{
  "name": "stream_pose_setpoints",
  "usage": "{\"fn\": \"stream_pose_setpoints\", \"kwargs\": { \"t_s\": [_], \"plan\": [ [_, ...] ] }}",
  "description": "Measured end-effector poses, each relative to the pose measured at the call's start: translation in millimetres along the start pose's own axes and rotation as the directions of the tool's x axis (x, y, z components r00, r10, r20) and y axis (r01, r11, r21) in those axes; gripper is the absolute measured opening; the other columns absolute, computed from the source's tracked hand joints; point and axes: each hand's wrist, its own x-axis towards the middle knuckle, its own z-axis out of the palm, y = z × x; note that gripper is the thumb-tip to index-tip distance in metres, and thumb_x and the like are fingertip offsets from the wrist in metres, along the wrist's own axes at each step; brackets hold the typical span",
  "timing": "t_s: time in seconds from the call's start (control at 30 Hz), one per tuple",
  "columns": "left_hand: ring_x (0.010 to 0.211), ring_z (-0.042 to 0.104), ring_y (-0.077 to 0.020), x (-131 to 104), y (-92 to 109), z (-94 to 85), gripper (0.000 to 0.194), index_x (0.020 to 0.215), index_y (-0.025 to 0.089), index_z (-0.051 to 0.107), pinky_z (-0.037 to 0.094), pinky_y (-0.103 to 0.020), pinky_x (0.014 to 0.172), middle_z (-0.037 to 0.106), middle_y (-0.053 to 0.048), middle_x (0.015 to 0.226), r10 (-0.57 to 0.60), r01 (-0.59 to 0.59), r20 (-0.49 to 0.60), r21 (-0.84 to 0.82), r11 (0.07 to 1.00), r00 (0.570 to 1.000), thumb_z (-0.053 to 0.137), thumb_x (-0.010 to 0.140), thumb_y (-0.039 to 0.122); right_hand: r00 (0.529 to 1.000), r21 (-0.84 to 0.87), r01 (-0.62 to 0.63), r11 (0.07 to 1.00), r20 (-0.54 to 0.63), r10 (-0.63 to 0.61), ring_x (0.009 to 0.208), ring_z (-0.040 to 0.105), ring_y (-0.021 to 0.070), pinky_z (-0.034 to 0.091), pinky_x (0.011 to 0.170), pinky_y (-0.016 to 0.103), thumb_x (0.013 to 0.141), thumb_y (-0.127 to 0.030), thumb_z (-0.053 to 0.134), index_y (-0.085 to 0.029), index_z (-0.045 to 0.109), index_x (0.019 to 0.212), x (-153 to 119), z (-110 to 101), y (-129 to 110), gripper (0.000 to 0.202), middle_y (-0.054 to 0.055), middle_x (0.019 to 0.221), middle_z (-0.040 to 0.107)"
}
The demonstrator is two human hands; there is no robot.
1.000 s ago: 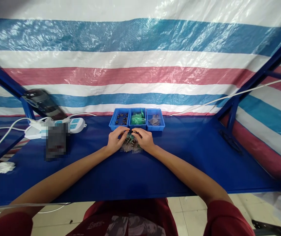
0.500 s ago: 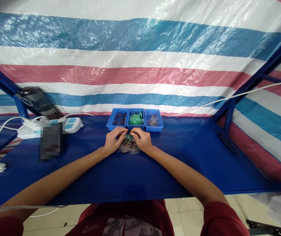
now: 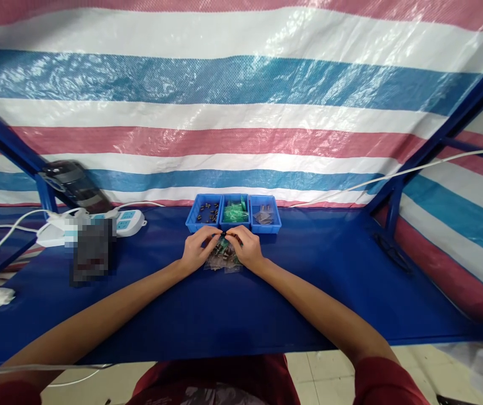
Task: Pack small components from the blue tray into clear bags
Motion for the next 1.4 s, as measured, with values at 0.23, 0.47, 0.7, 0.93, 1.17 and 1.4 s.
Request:
{"fn": "stream_pose_setpoints", "kwargs": {
  "t_s": [0.23, 0.47, 0.7, 0.93, 1.17, 1.4],
  "plan": [
    [0.060, 0.054, -0.0089, 0.9, 1.9, -0.8, 0.016, 0.100, 0.018, 0.059, 0.045, -0.022, 0.058, 0.063, -0.005, 0.088, 0.008, -0.008, 0.003, -0.008, 1.000, 1.000, 0.047, 0.091, 0.023, 1.000, 0.064, -0.016, 0.998, -0.016, 0.017, 0.058, 0.062, 0.0133, 0.055, 0.064, 0.029, 0.091, -0.028, 0.049, -0.019, 0.065, 0.099, -3.0, 3.2, 3.6, 0.020, 0.007, 0.089, 0.069],
    [0.064, 0.057, -0.0093, 2.5, 3.8, -1.6, 0.015, 0.100, 0.018, 0.059, 0.046, -0.020, 0.057, 0.064, -0.005, 0.090, 0.035, -0.035, -0.007, 0.000, 0.999, 0.999, 0.048, 0.091, 0.021, 0.999, 0.062, -0.029, 0.998, -0.021, 0.030, 0.055, 0.064, 0.0128, 0.057, 0.062, 0.027, 0.091, -0.029, 0.048, -0.019, 0.065, 0.101, -4.6, 5.4, 5.5, 0.022, 0.006, 0.091, 0.071],
    [0.070, 0.059, -0.0102, 3.3, 2.8, -1.3, 0.017, 0.101, 0.018, 0.062, 0.048, -0.020, 0.060, 0.065, -0.006, 0.092, 0.081, -0.081, -0.005, 0.011, 0.997, 0.997, 0.049, 0.091, 0.023, 0.999, 0.045, -0.037, 0.998, -0.020, 0.038, 0.058, 0.065, 0.0123, 0.054, 0.061, 0.023, 0.089, -0.029, 0.052, -0.017, 0.064, 0.094, -2.6, 2.1, 0.9, 0.017, 0.005, 0.084, 0.070],
    [0.064, 0.058, -0.0074, 0.7, -3.2, 3.9, 0.018, 0.103, 0.018, 0.064, 0.049, -0.019, 0.060, 0.065, -0.005, 0.095, 0.097, -0.097, -0.019, 0.008, 0.995, 0.995, 0.056, 0.087, 0.022, 0.999, 0.063, -0.048, 0.997, -0.019, 0.049, 0.061, 0.065, 0.0124, 0.051, 0.061, 0.023, 0.089, -0.028, 0.053, -0.018, 0.062, 0.089, -3.3, 0.1, 1.4, 0.013, 0.003, 0.080, 0.068],
    [0.081, 0.063, -0.0126, 1.5, -4.3, 4.5, 0.018, 0.103, 0.017, 0.065, 0.052, -0.021, 0.068, 0.065, -0.007, 0.095, 0.128, -0.127, -0.029, 0.024, 0.992, 0.991, 0.057, 0.087, 0.021, 0.999, 0.064, -0.034, 0.997, 0.003, 0.034, 0.057, 0.063, 0.0111, 0.050, 0.059, 0.022, 0.090, -0.030, 0.052, -0.019, 0.062, 0.088, -2.8, 1.6, 3.3, 0.015, 0.001, 0.075, 0.068],
    [0.078, 0.063, -0.0116, 2.4, -2.4, 5.3, 0.017, 0.100, 0.017, 0.065, 0.052, -0.020, 0.066, 0.065, -0.007, 0.096, 0.094, -0.094, -0.016, 0.000, 0.996, 0.995, 0.057, 0.087, 0.023, 0.999, 0.049, -0.037, 0.998, 0.027, 0.036, 0.059, 0.064, 0.0116, 0.051, 0.062, 0.023, 0.090, -0.032, 0.051, -0.018, 0.063, 0.091, -3.1, -0.4, 4.7, 0.018, 0.002, 0.076, 0.068]
  ]
}}
